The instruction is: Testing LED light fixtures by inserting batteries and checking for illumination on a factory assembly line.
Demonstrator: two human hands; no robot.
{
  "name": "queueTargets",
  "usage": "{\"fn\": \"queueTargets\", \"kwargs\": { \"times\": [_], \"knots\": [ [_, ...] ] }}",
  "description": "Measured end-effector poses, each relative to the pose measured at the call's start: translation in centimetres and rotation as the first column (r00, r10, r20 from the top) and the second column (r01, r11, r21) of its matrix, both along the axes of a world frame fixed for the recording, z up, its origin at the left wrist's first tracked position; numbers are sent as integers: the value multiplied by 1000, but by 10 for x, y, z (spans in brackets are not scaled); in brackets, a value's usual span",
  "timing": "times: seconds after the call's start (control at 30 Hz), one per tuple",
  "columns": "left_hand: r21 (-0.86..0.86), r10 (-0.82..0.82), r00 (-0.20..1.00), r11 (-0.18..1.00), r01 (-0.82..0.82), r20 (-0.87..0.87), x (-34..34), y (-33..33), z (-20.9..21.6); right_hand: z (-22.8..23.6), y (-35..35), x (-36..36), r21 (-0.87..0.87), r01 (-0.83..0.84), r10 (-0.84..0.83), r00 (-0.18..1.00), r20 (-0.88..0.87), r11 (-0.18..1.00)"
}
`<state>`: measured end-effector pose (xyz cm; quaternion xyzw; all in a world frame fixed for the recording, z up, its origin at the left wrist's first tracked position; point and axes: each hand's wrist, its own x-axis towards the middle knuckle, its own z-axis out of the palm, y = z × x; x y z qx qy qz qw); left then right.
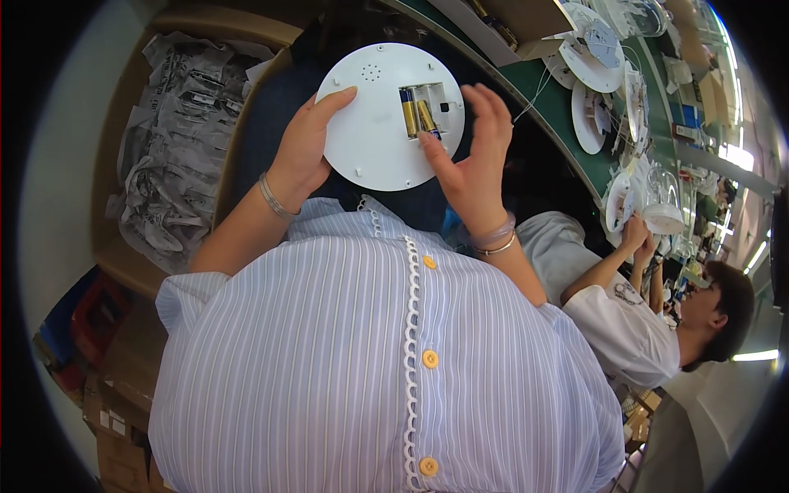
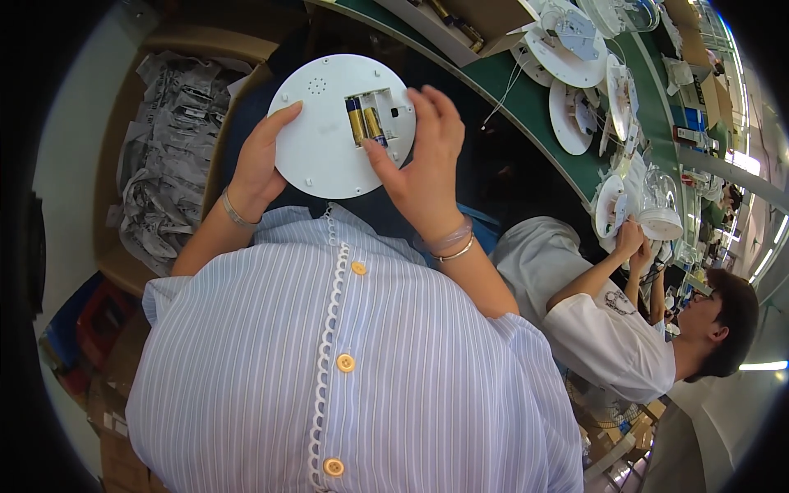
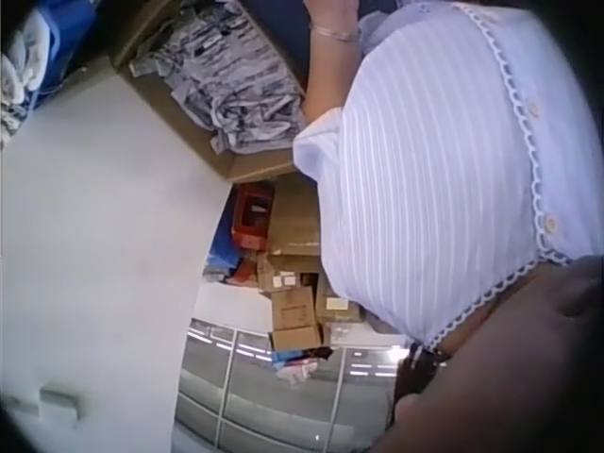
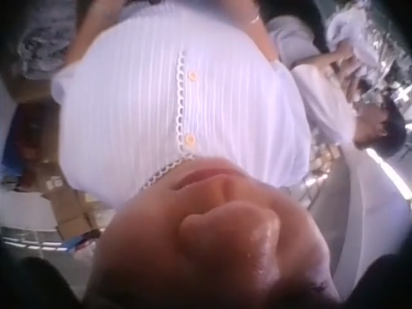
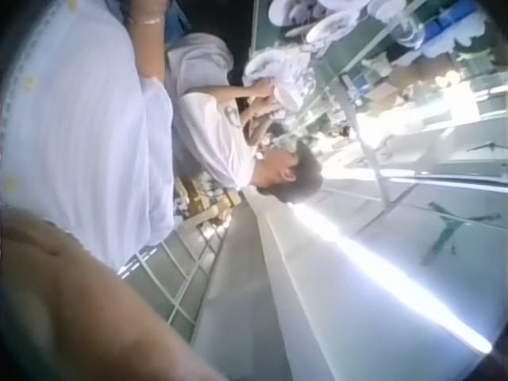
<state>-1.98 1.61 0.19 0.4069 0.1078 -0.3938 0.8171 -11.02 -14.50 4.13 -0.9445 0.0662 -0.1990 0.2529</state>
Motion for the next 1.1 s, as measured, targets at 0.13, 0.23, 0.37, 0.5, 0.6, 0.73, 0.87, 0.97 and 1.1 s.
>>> {"fn": "queueTargets", "kwargs": {
  "times": [0.13, 0.23, 0.37, 0.5, 0.6, 0.73, 0.87, 0.97, 1.1],
  "knots": [
    [-96, 11, 998, 995, -5, 63, -3, 1, -3, -14, -5, -1, 657, 83, -3, 992, -122, 750],
    [-145, 18, 994, 989, -3, 103, -5, 2, -5, -6, -2, 0, 840, 124, 50, 983, -177, 527],
    [-168, 12, 989, 986, 13, 146, -7, 2, -2, -5, 3, -2, 904, 133, 51, 985, -168, 407],
    [-219, 10, 992, 975, 18, 127, -9, 2, -3, -4, 5, -3, 953, 106, 38, 992, -121, 284],
    [-213, 8, 990, 977, 21, 137, -11, 1, -3, -8, 8, -3, 945, 89, 9, 995, -96, 313],
    [-176, 18, 990, 984, 7, 140, -16, -1, -1, -11, 10, -3, 936, 67, -62, 997, -49, 345],
    [-176, 39, 994, 984, -19, 106, -11, -5, -7, -16, 4, 3, 908, 109, -57, 994, -94, 405],
    [-170, 96, 995, 981, -95, -2, -4, -6, -11, -15, -6, 22, 697, -7, -71, 994, 84, 717],
    [-122, 135, 990, 984, -128, 46, 0, 1, -15, 22, -43, 65, 96, -88, 64, 971, 229, 991]
  ]
}}
